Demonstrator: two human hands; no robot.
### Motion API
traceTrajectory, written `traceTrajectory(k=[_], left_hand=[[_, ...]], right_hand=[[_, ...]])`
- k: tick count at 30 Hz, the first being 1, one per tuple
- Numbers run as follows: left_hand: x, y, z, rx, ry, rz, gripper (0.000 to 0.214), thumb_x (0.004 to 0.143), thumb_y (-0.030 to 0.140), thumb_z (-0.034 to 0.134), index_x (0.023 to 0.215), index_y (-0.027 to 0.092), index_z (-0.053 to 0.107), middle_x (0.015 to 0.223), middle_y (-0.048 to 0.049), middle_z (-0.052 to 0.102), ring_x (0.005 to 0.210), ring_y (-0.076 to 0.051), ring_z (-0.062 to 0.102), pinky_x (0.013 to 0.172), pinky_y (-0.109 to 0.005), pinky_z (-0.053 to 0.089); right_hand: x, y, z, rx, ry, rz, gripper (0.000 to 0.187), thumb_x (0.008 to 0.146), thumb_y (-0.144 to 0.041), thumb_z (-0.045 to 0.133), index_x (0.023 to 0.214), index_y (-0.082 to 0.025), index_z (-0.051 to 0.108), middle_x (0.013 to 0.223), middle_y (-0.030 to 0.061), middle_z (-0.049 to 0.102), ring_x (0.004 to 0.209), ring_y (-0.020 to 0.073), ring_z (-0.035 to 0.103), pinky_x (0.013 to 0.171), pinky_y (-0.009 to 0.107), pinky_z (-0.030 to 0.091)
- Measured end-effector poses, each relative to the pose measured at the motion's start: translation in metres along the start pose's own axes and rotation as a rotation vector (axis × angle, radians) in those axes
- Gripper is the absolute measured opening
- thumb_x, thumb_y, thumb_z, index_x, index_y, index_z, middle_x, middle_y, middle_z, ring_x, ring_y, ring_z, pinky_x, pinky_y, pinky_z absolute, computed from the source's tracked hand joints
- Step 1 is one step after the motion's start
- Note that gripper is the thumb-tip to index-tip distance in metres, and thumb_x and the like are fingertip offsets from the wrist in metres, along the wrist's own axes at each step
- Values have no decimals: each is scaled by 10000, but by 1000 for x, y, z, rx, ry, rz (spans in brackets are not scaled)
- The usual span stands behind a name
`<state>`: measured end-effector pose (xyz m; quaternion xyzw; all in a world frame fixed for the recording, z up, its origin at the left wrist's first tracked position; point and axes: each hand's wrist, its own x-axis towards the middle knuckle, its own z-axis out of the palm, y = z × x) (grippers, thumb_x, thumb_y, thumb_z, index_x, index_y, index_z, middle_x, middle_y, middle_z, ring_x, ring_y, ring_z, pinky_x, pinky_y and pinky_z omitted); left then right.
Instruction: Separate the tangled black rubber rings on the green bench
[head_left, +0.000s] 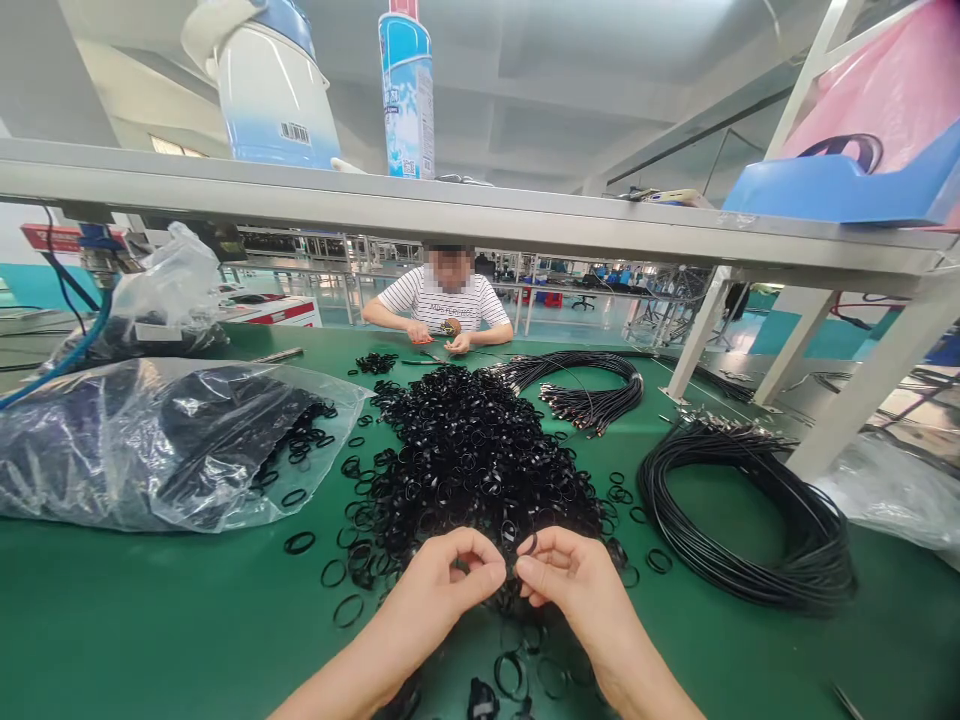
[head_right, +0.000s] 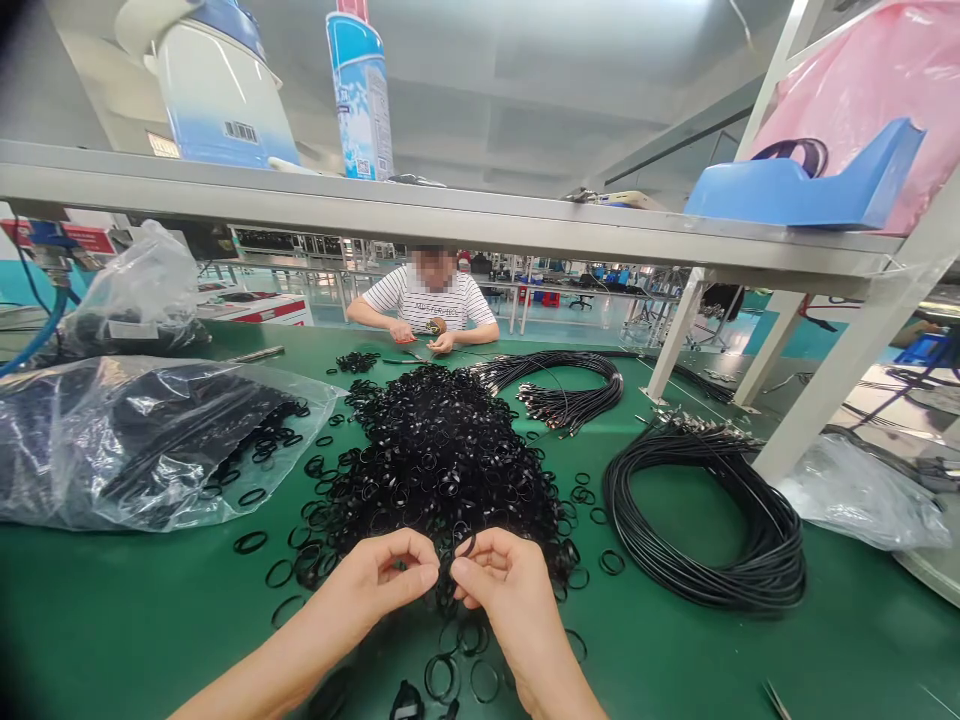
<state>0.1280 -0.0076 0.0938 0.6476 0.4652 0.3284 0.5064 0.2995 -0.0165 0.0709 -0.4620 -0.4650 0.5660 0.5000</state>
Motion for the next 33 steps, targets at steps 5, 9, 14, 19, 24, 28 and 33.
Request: traceTrajectory(k=[5, 9, 14, 19, 24, 28, 33], left_hand=[[-5, 1, 5, -191, -39, -54, 227, 832, 369, 537, 762, 176, 633, 741, 3, 586, 699, -142, 485, 617, -240, 366], [-4, 3, 4, -236, -41, -75, 217, 789, 376, 605, 812, 165, 654, 753, -17, 624, 706, -148, 518, 603, -234, 376], [2, -2, 4, -258, -6, -89, 251, 710, 378, 704, 796, 143, 687, 658, -19, 638, 623, -135, 516, 586, -235, 377], [7, -9, 4, -320, 77, -111, 326, 619, 417, 774, 760, 131, 710, 690, -63, 684, 611, -148, 544, 566, -242, 383], [8, -12, 4, -336, 122, -129, 338, 608, 426, 785, 768, 138, 709, 646, -35, 666, 562, -122, 515, 541, -226, 369], [7, -11, 4, -323, 128, -131, 350, 613, 427, 783, 794, 140, 695, 617, -13, 645, 545, -110, 502, 547, -225, 372], [6, -10, 6, -356, 124, -99, 348, 600, 398, 798, 793, 161, 632, 574, 21, 615, 526, -109, 504, 549, -230, 385]], right_hand=[[-5, -5, 5, -14, 10, -24, 241, 672, -323, 748, 786, -136, 647, 660, 22, 645, 598, 121, 568, 558, 223, 439], [-6, -7, 6, -27, 41, -31, 242, 671, -333, 744, 783, -140, 650, 667, 25, 647, 613, 132, 572, 561, 228, 439], [-5, -7, 4, -41, 32, -33, 247, 680, -338, 737, 793, -137, 647, 669, 29, 646, 608, 138, 580, 567, 240, 448], [1, 1, -3, -192, 36, -24, 217, 730, -329, 663, 845, -148, 633, 650, 18, 632, 597, 153, 597, 566, 256, 452], [0, 1, -11, -788, 179, -238, 152, 801, -203, 526, 924, -197, 616, 840, 34, 629, 684, 171, 576, 644, 305, 436], [-12, -16, -5, -891, 152, -461, 188, 863, -136, 412, 902, -222, 575, 931, 22, 583, 785, 156, 553, 691, 280, 419], [-21, -27, 5, -972, 0, -450, 168, 838, -136, 485, 788, -238, 609, 829, -3, 598, 817, 174, 533, 718, 289, 400]])
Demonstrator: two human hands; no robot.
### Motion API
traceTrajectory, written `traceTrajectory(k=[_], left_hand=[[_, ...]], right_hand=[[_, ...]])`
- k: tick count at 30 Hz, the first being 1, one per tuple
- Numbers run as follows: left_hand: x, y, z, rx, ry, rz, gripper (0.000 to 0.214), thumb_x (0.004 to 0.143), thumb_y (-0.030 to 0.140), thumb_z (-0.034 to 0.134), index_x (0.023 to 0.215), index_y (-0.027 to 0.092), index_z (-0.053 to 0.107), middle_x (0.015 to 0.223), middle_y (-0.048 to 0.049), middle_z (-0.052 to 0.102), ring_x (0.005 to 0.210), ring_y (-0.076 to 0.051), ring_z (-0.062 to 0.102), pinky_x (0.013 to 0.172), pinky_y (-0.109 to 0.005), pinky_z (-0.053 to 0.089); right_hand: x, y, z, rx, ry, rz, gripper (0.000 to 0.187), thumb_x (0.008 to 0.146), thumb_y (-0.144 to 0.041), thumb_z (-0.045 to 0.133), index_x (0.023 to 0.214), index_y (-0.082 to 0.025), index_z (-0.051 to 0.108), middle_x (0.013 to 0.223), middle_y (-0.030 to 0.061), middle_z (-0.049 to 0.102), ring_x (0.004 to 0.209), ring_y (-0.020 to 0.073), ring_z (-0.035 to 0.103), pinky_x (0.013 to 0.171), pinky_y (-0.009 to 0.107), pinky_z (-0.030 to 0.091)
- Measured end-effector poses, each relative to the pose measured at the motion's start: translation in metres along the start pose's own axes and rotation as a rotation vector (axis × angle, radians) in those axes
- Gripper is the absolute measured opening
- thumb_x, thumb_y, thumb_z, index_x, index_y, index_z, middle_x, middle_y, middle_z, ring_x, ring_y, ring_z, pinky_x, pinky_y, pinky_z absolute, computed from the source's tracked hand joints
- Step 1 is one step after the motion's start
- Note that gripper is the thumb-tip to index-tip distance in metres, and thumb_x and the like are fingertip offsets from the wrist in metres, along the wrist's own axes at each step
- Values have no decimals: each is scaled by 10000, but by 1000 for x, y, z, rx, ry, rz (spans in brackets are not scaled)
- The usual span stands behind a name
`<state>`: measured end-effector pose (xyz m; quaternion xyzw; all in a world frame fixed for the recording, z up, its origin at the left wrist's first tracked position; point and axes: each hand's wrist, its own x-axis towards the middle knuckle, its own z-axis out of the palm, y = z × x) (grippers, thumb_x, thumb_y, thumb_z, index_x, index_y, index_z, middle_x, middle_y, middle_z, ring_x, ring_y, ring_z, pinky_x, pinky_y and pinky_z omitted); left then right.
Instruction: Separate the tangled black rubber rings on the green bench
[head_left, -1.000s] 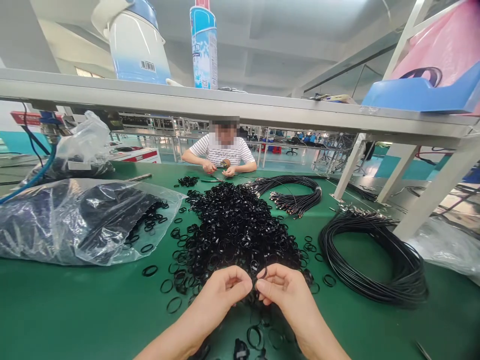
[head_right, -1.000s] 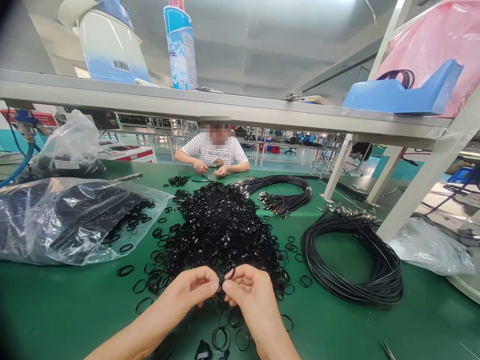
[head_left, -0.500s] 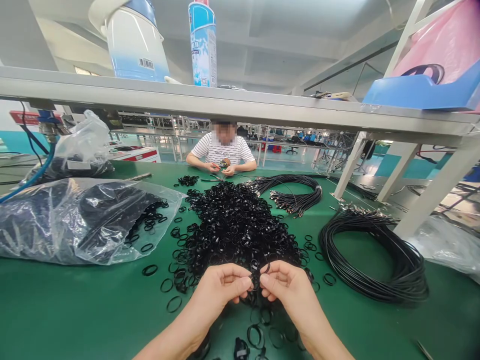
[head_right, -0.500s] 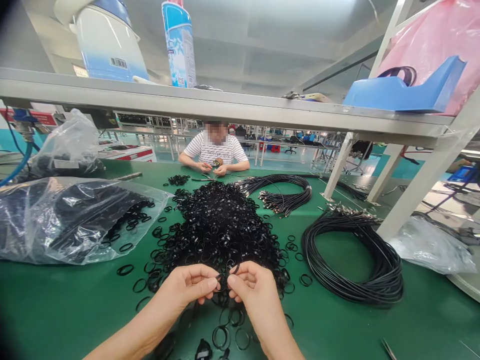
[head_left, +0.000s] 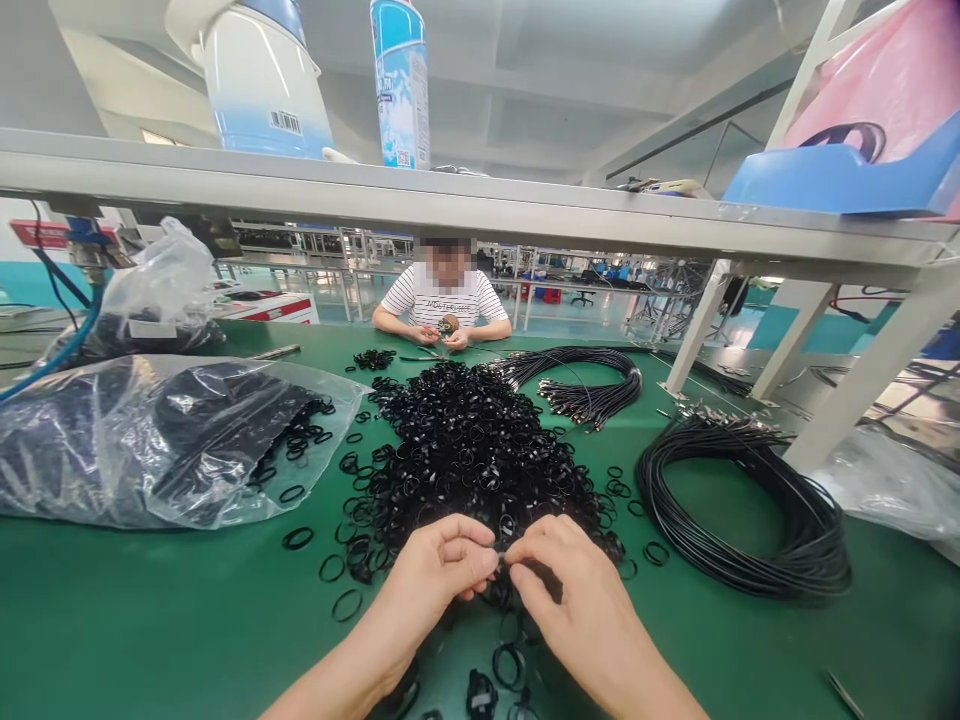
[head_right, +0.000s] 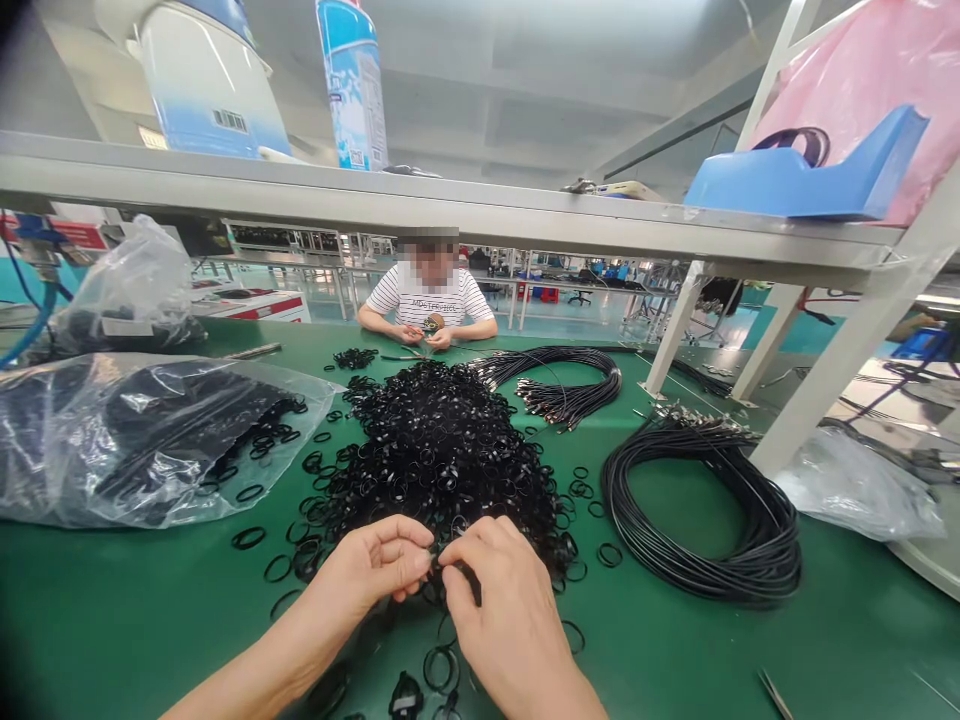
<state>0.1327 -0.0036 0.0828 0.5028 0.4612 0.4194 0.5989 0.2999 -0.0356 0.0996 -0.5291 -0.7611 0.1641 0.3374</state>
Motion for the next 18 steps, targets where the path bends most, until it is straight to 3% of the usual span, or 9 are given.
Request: traceTrajectory(k=[5, 7, 10, 13, 18], left_hand=[[1, -2, -1, -7, -29, 38, 349, 622, 400, 782, 809, 168, 601, 566, 34, 606, 522, -104, 506, 548, -227, 384], [2, -3, -2, -3, -30, 44, 345, 636, 405, 772, 812, 169, 593, 573, 34, 608, 524, -101, 503, 548, -225, 383], [3, -3, -4, 19, -36, 38, 324, 671, 399, 752, 826, 169, 583, 584, 40, 599, 535, -97, 497, 559, -225, 390], [3, -3, -5, 34, -69, 29, 296, 711, 375, 728, 855, 169, 574, 612, 38, 602, 558, -94, 501, 576, -224, 399], [2, -3, -5, 31, -101, 56, 289, 730, 360, 718, 892, 172, 570, 602, 51, 582, 562, -92, 494, 582, -219, 400]], right_hand=[[0, 5, 5, 94, -81, 71, 157, 824, -160, 505, 721, -224, 605, 742, -15, 594, 747, 159, 537, 661, 270, 402], [0, 10, 6, 79, -39, 106, 165, 825, -136, 468, 832, -229, 605, 788, -13, 598, 742, 156, 547, 665, 272, 409], [0, 17, 5, -85, 98, 126, 322, 810, -56, 373, 1010, -227, 560, 984, 25, 592, 830, 182, 555, 696, 307, 404], [0, 16, 3, -109, 144, 89, 331, 813, -44, 346, 954, -229, 580, 1005, 31, 589, 881, 191, 550, 721, 310, 398], [1, 4, 4, 161, -63, 175, 163, 787, -156, 506, 737, -231, 641, 730, -14, 609, 700, 152, 557, 632, 253, 399]])
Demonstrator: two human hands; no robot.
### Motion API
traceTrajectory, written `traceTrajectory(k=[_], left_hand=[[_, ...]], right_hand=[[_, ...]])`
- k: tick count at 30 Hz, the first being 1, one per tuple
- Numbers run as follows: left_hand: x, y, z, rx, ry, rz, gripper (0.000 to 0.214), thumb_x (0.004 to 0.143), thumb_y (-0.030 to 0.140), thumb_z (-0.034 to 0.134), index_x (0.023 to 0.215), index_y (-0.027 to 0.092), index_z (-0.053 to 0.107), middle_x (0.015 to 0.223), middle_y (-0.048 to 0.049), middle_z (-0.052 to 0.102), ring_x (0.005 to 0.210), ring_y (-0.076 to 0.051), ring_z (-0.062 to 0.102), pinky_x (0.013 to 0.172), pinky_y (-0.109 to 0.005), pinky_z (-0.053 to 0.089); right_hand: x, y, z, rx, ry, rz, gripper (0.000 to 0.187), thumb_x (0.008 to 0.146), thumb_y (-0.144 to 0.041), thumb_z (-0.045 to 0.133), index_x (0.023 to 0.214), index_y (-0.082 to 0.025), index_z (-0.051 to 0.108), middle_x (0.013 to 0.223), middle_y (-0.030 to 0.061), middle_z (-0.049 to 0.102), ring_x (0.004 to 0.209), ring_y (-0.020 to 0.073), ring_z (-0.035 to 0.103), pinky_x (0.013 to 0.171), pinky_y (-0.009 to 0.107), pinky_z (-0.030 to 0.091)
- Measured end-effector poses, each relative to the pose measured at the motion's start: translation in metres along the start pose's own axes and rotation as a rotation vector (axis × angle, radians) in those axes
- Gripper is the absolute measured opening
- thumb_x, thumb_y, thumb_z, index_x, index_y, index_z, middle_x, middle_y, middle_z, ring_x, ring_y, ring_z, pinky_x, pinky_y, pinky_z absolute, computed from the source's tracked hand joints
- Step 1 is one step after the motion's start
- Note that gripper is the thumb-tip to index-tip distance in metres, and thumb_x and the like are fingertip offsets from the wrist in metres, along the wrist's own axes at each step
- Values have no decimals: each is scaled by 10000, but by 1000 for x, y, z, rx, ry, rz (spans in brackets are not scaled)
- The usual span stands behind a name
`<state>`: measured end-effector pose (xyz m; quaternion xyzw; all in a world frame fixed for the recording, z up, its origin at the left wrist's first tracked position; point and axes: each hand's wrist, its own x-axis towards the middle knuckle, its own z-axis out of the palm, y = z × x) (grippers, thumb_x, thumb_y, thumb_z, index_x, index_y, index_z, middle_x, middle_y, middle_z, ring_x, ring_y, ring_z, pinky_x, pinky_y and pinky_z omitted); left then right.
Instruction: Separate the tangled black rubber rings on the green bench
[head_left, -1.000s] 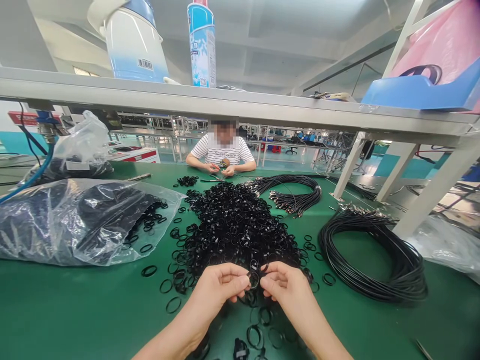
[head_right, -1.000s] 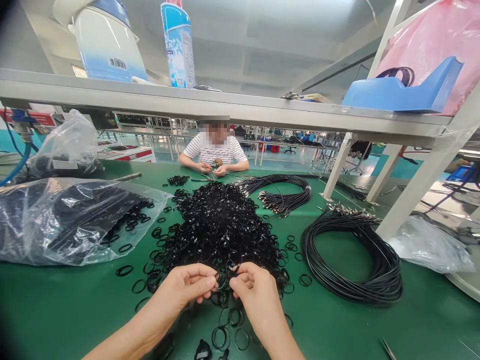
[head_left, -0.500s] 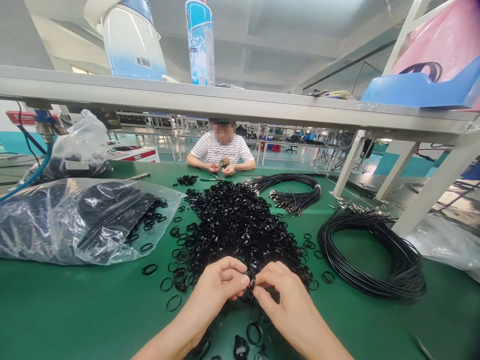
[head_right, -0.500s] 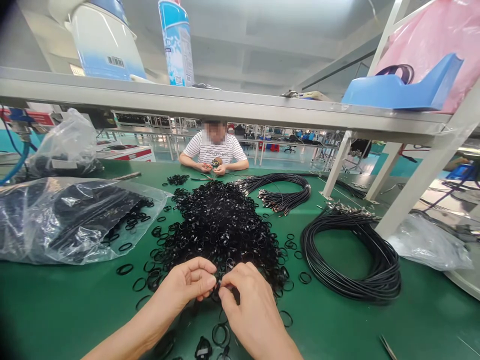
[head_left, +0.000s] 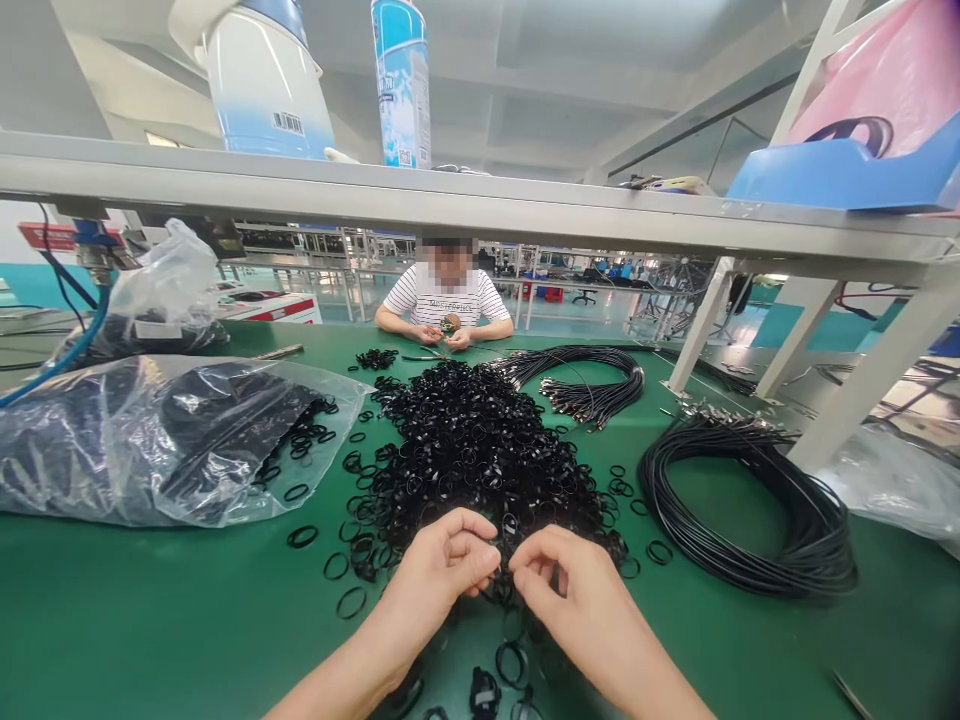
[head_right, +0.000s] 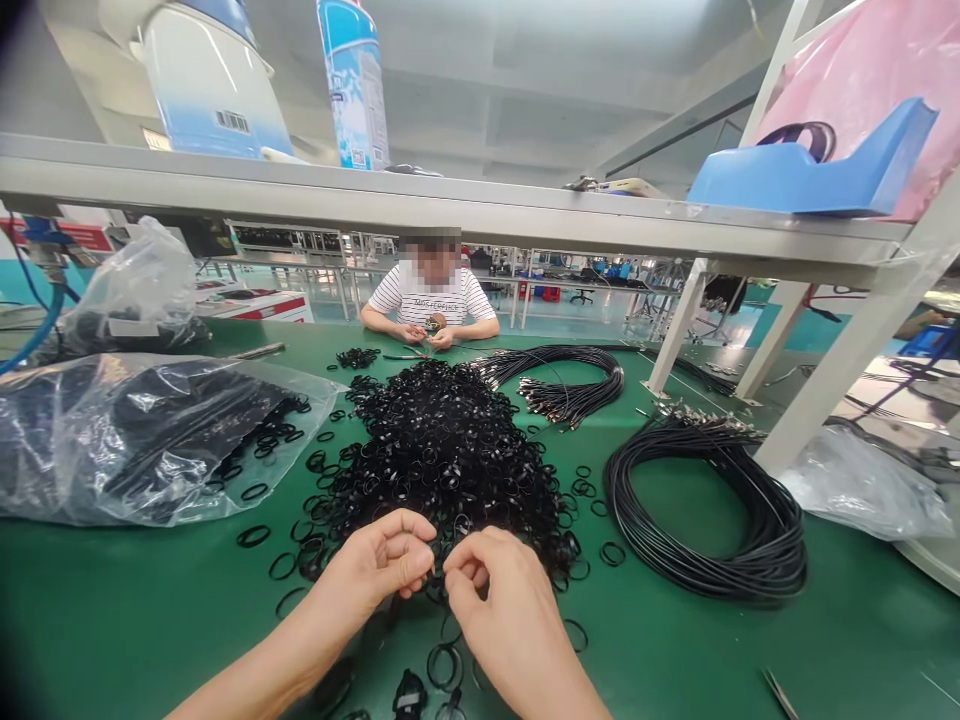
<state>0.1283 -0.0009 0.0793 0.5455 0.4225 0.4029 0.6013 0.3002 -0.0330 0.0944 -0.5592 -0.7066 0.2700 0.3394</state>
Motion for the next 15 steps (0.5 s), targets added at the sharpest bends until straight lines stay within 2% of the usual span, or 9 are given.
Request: traceTrajectory(k=[4, 15], left_hand=[[-1, 1, 1, 23, -2, 44, 280, 743, 344, 707, 928, 182, 572, 615, 47, 599, 566, -93, 494, 585, -217, 395], [-1, 0, 2, 61, 4, 61, 266, 761, 345, 693, 927, 180, 565, 637, 49, 595, 592, -96, 492, 598, -221, 391]], right_hand=[[1, 0, 6, 120, -99, 66, 167, 771, -190, 532, 712, -217, 686, 700, -14, 640, 653, 139, 544, 589, 235, 375], [-1, 2, 13, 215, -120, 102, 226, 822, -288, 511, 671, -176, 636, 611, -32, 542, 606, 105, 435, 547, 213, 302]])
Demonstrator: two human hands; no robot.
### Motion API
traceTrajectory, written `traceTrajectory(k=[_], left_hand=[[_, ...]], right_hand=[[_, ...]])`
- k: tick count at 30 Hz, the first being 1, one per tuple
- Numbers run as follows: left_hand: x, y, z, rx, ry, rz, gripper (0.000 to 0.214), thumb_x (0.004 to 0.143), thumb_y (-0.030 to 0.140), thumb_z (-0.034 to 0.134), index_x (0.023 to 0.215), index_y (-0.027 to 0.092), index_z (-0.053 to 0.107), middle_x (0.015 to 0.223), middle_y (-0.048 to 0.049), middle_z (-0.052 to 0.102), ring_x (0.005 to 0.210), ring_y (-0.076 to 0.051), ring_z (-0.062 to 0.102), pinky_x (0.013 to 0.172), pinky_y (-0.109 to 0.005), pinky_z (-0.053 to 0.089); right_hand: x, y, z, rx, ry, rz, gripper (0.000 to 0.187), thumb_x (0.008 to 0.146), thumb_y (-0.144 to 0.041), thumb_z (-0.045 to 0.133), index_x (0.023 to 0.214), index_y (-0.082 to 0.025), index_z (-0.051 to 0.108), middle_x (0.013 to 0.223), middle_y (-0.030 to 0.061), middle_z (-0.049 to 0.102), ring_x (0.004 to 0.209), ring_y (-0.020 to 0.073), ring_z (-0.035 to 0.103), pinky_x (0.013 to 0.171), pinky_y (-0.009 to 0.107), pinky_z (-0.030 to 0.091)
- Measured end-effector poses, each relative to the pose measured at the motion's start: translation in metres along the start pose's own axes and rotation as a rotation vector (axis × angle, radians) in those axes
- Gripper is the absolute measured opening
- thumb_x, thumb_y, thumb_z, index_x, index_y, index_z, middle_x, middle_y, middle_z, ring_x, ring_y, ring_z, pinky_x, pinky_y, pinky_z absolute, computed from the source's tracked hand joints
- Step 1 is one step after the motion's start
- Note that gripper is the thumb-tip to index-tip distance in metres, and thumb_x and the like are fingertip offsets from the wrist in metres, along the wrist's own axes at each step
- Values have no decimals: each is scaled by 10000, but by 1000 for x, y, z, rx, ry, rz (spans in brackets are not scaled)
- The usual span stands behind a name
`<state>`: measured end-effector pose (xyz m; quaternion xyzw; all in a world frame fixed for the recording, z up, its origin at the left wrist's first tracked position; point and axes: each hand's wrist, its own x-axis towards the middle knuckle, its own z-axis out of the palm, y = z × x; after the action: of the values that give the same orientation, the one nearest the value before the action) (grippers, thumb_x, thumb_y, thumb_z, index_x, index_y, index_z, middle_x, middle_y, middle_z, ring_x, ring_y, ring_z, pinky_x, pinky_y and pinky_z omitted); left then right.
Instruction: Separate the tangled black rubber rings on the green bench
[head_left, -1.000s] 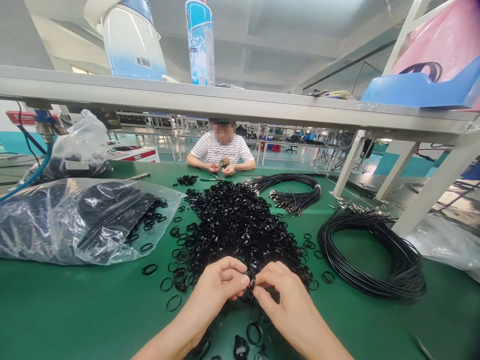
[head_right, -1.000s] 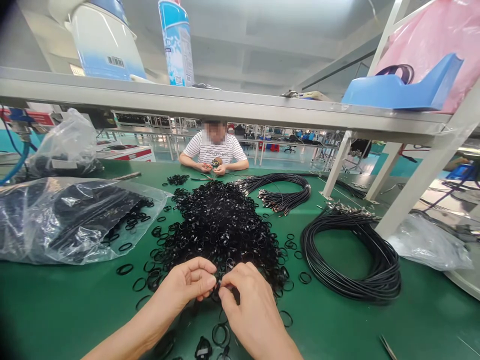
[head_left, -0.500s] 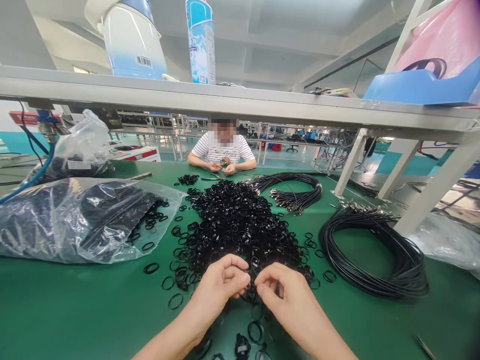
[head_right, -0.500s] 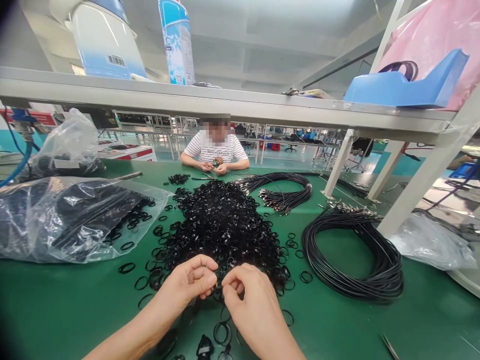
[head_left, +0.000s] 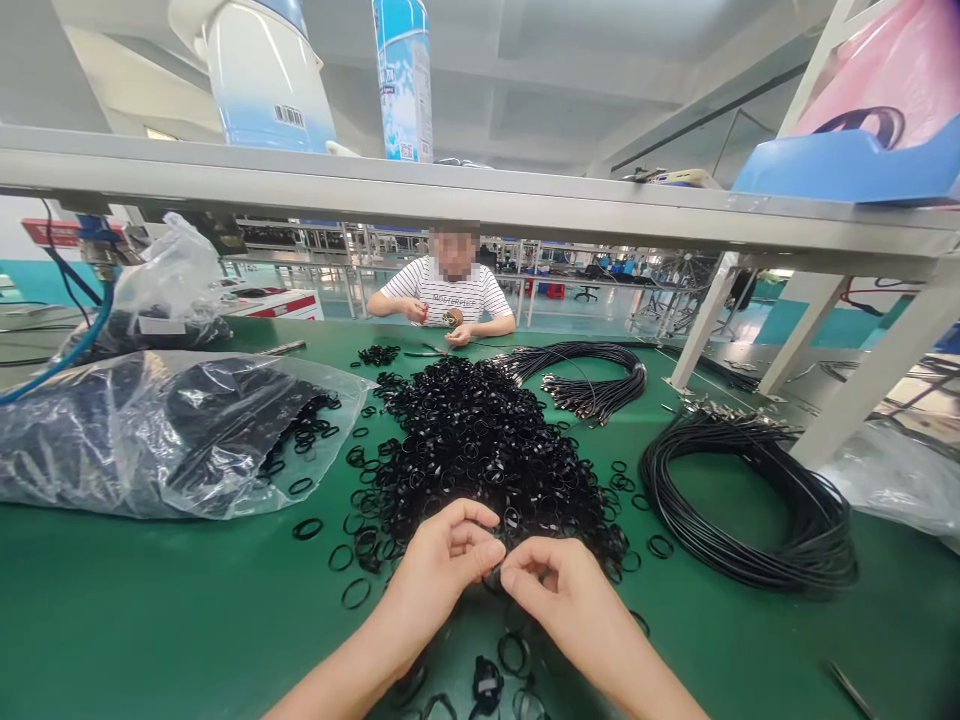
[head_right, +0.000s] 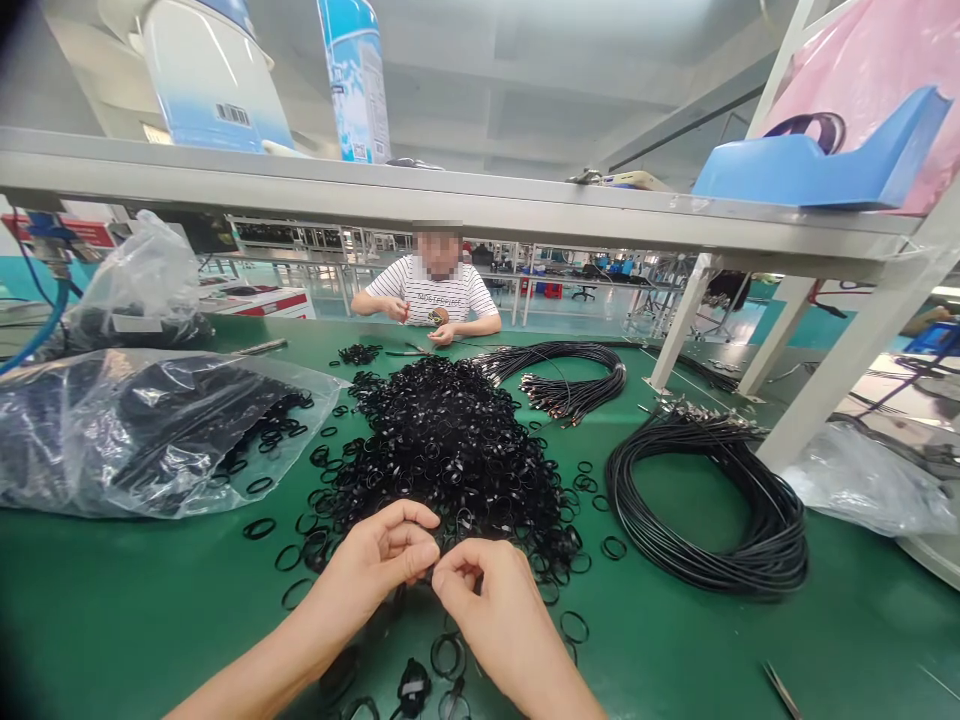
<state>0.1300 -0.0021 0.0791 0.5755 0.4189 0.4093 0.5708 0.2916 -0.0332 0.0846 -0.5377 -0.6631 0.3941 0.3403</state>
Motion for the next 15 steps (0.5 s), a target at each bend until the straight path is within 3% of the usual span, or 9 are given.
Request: traceTrajectory(k=[8, 15], left_hand=[[1, -3, 2, 24, 27, -8, 232, 769, 306, 672, 923, 174, 560, 669, 34, 610, 618, -103, 516, 613, -229, 409], [-3, 0, 5, 143, 13, 16, 256, 742, 190, 645, 973, 192, 533, 725, 34, 613, 644, -109, 537, 630, -231, 427]], right_hand=[[2, 2, 12, 76, 64, 41, 194, 801, -263, 479, 660, -164, 567, 605, -38, 480, 571, 100, 377, 527, 214, 293], [2, 2, 12, -43, 164, 45, 161, 805, -243, 440, 684, -189, 532, 616, -44, 476, 568, 115, 405, 528, 223, 299]])
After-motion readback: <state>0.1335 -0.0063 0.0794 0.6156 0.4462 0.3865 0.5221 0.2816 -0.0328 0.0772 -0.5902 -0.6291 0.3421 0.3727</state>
